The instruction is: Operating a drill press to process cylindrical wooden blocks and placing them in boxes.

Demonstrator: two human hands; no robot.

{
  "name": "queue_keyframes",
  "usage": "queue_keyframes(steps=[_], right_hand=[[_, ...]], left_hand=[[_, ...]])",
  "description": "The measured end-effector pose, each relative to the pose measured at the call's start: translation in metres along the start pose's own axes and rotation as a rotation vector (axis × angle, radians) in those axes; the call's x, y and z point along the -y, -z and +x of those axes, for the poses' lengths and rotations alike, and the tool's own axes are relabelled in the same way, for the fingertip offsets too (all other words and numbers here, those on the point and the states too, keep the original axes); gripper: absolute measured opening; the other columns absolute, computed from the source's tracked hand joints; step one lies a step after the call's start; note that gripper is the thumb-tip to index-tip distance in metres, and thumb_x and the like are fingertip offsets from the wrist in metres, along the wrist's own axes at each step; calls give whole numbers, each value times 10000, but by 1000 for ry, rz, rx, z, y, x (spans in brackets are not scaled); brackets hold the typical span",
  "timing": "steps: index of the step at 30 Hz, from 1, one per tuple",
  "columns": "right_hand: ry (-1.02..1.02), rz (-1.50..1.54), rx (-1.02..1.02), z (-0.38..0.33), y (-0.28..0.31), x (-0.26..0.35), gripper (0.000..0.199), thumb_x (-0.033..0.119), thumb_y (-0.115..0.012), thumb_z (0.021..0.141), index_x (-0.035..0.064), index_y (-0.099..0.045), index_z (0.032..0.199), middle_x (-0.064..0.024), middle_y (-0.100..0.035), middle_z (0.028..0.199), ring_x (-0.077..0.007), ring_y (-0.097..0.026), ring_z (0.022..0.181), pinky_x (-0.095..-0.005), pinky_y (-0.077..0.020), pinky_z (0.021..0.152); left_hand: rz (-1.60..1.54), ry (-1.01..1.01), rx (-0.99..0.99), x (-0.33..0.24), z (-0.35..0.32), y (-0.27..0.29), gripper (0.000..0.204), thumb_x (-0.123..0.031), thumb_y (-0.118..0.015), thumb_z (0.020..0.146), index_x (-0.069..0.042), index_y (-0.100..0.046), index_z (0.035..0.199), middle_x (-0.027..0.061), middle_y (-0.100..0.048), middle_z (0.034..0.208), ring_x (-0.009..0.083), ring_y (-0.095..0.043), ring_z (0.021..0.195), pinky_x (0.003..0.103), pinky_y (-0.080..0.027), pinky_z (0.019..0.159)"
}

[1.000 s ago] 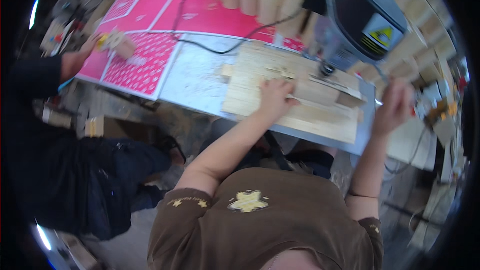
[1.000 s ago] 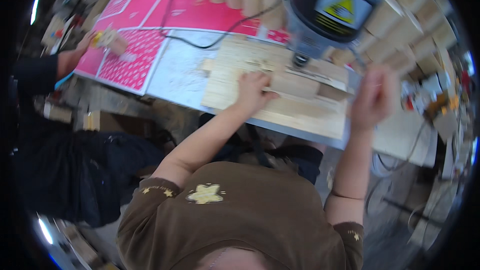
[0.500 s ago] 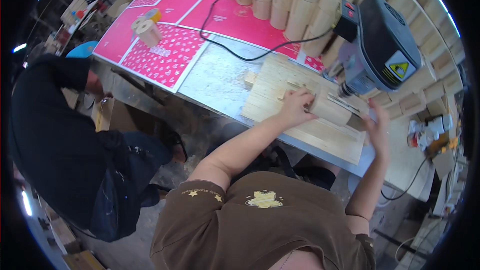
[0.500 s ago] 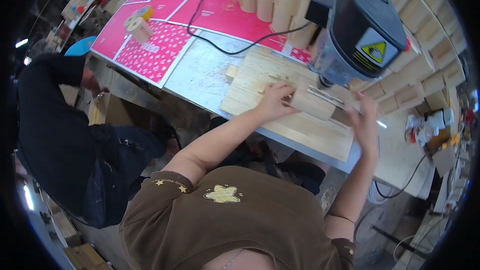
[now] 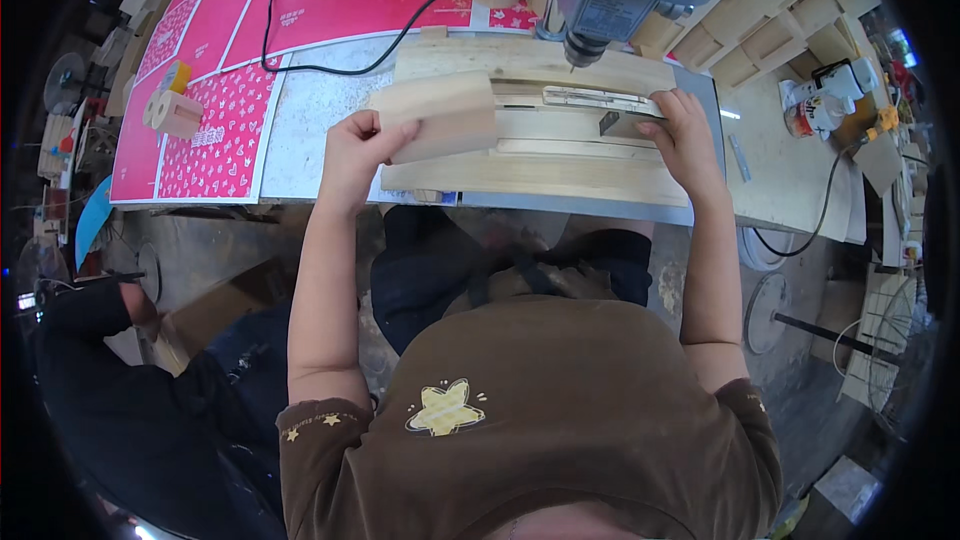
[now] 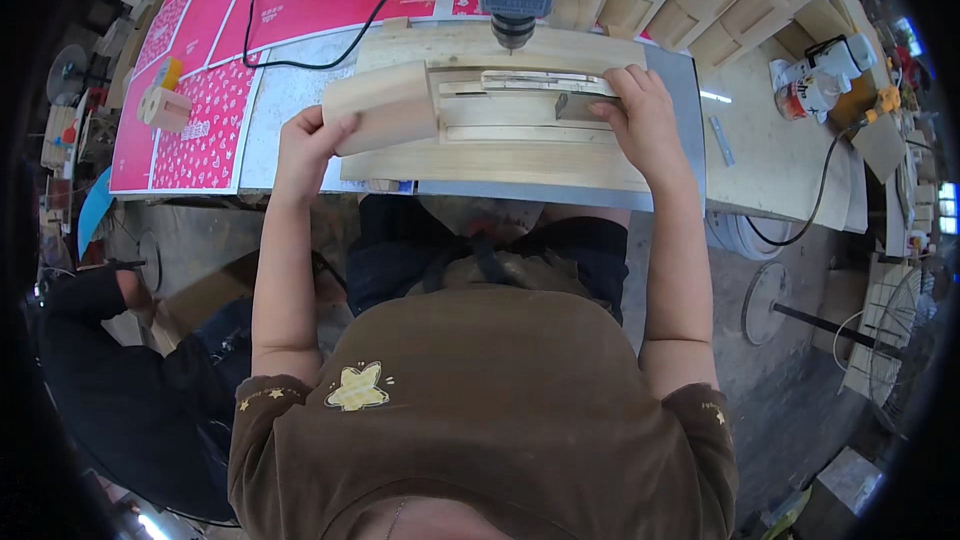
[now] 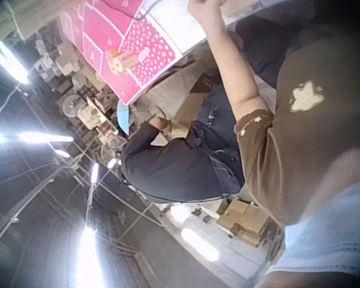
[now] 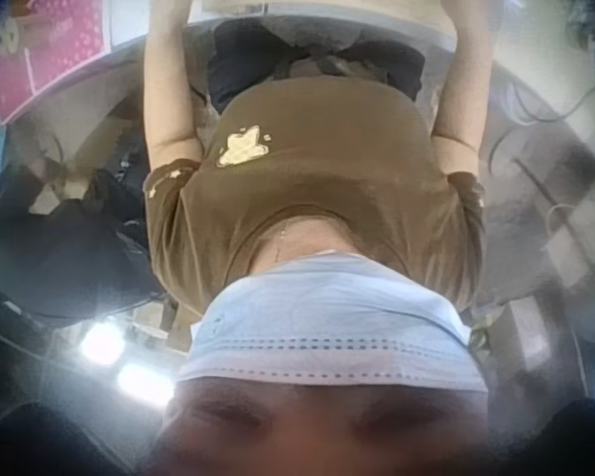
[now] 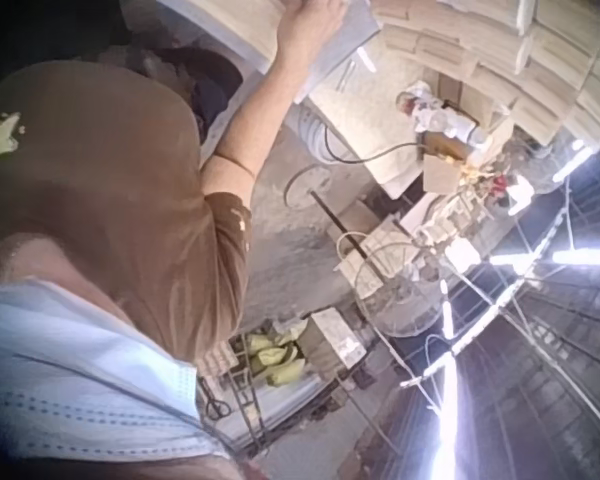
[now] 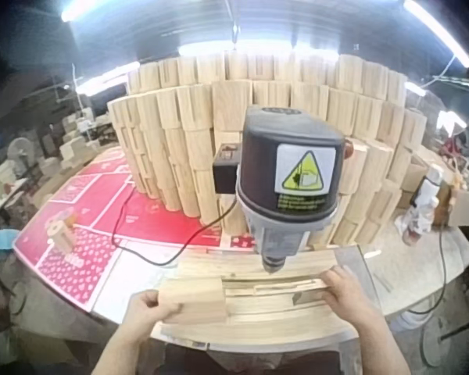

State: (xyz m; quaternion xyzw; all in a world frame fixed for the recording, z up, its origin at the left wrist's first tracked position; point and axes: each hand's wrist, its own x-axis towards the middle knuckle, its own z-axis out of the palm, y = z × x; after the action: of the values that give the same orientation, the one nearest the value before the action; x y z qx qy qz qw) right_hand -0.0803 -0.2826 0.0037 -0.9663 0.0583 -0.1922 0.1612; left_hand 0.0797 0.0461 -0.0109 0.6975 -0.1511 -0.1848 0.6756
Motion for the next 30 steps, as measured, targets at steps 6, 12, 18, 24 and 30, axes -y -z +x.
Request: queue_keyframes(steps=[6, 12, 18, 24, 30], right_hand=[[32, 56, -28, -12, 3, 8, 286, 84, -686, 678, 44, -555, 929, -95, -544, 859, -299, -485, 818, -376, -407, 731], [49, 45, -35, -12, 0, 16, 295, 86, -694, 664, 50, -560, 925, -88, -549, 868, -290, -496, 839, -373, -415, 732], [16, 20, -100, -14, -7, 7, 336, 77, -705, 643, 61, -574, 953, -78, -561, 877, -291, -506, 836, -376, -427, 734], [7, 21, -111, 1, -10, 2, 390, 60, -707, 637, 73, -585, 1007, -81, -577, 909, -291, -512, 861, -375, -432, 750], [62, -23, -192, 17, -38, 5, 425, 50, -707, 656, 57, -575, 1060, -113, -577, 975, -302, -515, 939, -359, -426, 798]], left_hand=[[-82, 337, 18, -3, 8, -34, 390, -322, -722, 726, 49, -605, 761, 52, -577, 611, 69, -499, 498, 196, -362, 451], [-75, 413, 75, -2, 16, -76, 448, -371, -713, 741, 57, -585, 770, 39, -544, 577, 80, -457, 450, 194, -354, 427], [-193, 190, 98, 22, 7, -101, 475, -370, -757, 713, 48, -580, 854, 63, -580, 721, 95, -519, 606, 212, -422, 545], [720, -620, -34, 52, -2, -105, 727, -305, -821, 483, -52, -571, 1118, 86, -519, 1081, 279, -471, 975, 413, -274, 900], [860, -472, -146, 58, 21, -91, 653, -303, -796, 537, -119, -586, 1127, 26, -529, 858, 234, -476, 880, 387, -261, 836]])
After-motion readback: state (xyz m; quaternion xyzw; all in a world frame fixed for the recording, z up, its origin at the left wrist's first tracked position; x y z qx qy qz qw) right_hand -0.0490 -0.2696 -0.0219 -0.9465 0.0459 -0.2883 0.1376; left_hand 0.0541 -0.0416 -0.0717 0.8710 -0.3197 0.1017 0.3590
